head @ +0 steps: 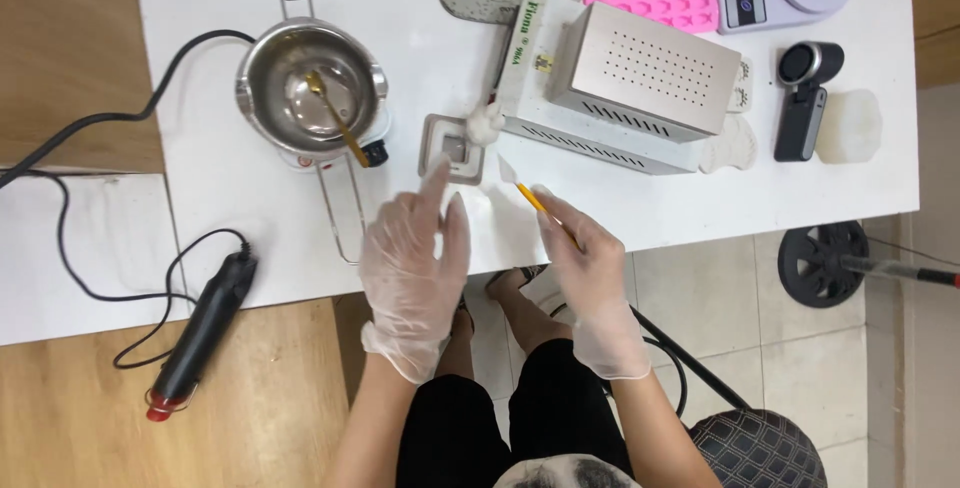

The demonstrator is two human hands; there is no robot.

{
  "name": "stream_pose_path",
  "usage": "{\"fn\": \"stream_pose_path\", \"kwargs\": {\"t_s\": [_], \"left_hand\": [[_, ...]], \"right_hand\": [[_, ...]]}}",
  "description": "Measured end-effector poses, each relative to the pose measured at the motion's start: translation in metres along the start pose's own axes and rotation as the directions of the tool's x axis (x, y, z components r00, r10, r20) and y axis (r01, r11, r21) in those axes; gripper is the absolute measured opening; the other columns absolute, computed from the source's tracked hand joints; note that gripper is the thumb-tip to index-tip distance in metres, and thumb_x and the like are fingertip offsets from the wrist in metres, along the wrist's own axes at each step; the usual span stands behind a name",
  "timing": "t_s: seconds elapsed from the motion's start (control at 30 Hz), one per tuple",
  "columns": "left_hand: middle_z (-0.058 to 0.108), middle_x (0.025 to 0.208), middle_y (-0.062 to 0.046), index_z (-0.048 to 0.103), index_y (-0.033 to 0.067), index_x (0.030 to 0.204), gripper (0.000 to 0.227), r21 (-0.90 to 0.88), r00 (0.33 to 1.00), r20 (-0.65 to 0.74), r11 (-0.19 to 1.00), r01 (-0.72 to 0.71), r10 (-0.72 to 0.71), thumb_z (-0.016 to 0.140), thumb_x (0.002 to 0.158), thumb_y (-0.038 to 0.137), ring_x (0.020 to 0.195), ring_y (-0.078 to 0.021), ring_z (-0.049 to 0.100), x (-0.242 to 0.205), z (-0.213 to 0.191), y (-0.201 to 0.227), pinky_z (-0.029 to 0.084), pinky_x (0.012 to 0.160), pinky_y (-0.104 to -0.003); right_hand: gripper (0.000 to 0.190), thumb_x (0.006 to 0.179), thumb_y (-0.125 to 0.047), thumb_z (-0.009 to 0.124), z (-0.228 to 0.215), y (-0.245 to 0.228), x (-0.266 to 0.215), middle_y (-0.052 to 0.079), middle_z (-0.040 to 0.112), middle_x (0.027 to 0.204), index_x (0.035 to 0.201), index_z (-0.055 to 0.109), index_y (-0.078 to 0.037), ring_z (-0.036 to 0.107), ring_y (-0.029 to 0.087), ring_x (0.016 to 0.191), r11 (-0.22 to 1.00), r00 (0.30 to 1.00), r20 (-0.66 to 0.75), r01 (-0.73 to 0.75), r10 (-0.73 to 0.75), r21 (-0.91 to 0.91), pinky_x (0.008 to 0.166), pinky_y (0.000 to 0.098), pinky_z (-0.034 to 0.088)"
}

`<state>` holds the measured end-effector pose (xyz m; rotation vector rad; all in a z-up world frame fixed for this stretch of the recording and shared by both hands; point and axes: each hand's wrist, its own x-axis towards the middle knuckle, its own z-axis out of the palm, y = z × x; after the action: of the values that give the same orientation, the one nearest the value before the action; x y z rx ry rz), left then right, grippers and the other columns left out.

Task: Detaching and cleaning a rabbit-shaped wax candle using a detailing tool.

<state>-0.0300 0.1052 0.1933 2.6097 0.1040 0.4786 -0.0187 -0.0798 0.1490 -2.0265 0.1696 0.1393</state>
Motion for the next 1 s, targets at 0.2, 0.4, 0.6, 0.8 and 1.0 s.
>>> {"fn": "stream_pose_path", "kwargs": {"t_s": [0.2, 0.4, 0.6, 0.8, 1.0], "left_hand": [[0.056, 0.075, -0.003, 0.054, 0.0114, 0.143, 0.049, -0.130, 0.964, 0.238, 0.979, 0.155, -0.121, 0.067, 0.096, 0.017, 0.071, -0.0228, 0.058, -0.061, 0.095, -0.003, 0.050, 0.065, -0.040], [0.058, 0.075, -0.005, 0.054, 0.0108, 0.143, 0.049, -0.087, 0.931, 0.347, 0.984, 0.155, -0.116, 0.065, 0.097, 0.020, 0.072, -0.0247, 0.060, -0.071, 0.115, 0.001, 0.052, 0.066, -0.041], [0.060, 0.078, -0.005, 0.053, 0.0095, 0.144, 0.049, -0.149, 0.928, 0.356, 0.974, 0.171, -0.108, 0.065, 0.097, 0.018, 0.074, -0.0241, 0.061, -0.076, 0.114, -0.009, 0.053, 0.069, -0.040], [0.061, 0.079, -0.005, 0.055, 0.0099, 0.141, 0.047, -0.147, 0.901, 0.406, 0.962, 0.231, -0.155, 0.066, 0.096, 0.018, 0.075, -0.0241, 0.062, -0.081, 0.113, -0.014, 0.054, 0.071, -0.040], [0.063, 0.085, -0.007, 0.055, 0.0088, 0.142, 0.047, -0.143, 0.923, 0.362, 0.971, 0.192, -0.130, 0.065, 0.097, 0.018, 0.080, -0.0264, 0.062, -0.082, 0.110, -0.015, 0.054, 0.073, -0.041]], "right_hand": [[0.033, 0.101, -0.007, 0.060, -0.002, 0.100, 0.024, 0.012, 0.077, 0.119, 0.133, 0.068, -0.004, 0.071, 0.012, 0.104, 0.999, 0.999, -0.033, 0.028, -0.027, 0.028, 0.091, 0.0272, 0.055], [0.037, 0.095, -0.006, 0.066, 0.024, 0.104, 0.062, 0.015, 0.067, 0.073, 0.131, 0.073, -0.012, 0.062, 0.022, 0.061, 0.972, 0.991, -0.054, 0.106, -0.120, -0.209, 0.066, 0.0318, 0.053], [0.032, 0.098, -0.008, 0.069, 0.038, 0.112, 0.076, 0.008, 0.066, 0.069, 0.130, 0.072, -0.012, 0.060, 0.018, 0.055, 0.938, 0.957, -0.049, 0.270, -0.287, -0.215, 0.065, 0.0309, 0.051], [0.031, 0.099, -0.011, 0.071, 0.040, 0.122, 0.079, 0.006, 0.065, 0.065, 0.129, 0.074, -0.014, 0.056, 0.019, 0.054, 0.905, 0.945, -0.022, 0.305, -0.326, -0.297, 0.073, 0.0310, 0.045], [0.029, 0.099, -0.011, 0.071, 0.041, 0.120, 0.077, 0.006, 0.068, 0.069, 0.128, 0.074, -0.017, 0.058, 0.020, 0.057, 0.900, 0.939, -0.018, 0.324, -0.344, -0.293, 0.077, 0.0323, 0.045]]}}
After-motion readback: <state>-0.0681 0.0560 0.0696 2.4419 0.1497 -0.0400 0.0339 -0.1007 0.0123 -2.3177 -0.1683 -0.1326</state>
